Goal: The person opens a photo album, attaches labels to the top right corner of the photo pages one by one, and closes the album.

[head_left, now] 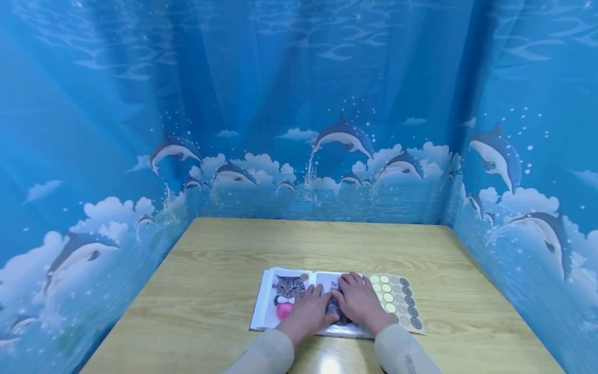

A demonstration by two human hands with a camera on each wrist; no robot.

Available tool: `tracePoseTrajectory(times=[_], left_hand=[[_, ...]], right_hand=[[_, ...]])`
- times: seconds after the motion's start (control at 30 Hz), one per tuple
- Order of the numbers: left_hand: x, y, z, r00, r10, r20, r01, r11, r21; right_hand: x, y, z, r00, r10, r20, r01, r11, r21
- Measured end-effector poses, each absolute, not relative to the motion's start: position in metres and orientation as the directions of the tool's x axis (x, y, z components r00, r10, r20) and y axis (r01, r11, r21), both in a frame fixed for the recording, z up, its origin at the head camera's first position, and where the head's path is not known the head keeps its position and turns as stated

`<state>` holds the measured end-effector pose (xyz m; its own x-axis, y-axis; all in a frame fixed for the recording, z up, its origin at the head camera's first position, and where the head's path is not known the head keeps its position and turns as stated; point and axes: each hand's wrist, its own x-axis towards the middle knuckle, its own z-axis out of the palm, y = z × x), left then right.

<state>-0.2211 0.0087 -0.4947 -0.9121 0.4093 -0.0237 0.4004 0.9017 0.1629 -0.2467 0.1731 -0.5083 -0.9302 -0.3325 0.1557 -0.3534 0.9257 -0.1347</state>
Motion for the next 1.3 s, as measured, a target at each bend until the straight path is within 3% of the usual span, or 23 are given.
tracePoseTrajectory(times=[0.33,1.3], left_hand=[[-0.2228,0.0086,-0.4970,-0.910,0.414,-0.018,0.407,0.900,0.157],[-0.2221,0.0096,-0.4955,-0.914,0.406,-0.021,0.398,0.905,0.148]], right_hand=[[-0.2439,0.1747,-0.5094,-0.922,-0.324,0.214,-0.359,0.921,-0.153],[-0.2457,0.1804,-0.5092,-0.936,-0.308,0.169,-0.331,0.934,-0.132]])
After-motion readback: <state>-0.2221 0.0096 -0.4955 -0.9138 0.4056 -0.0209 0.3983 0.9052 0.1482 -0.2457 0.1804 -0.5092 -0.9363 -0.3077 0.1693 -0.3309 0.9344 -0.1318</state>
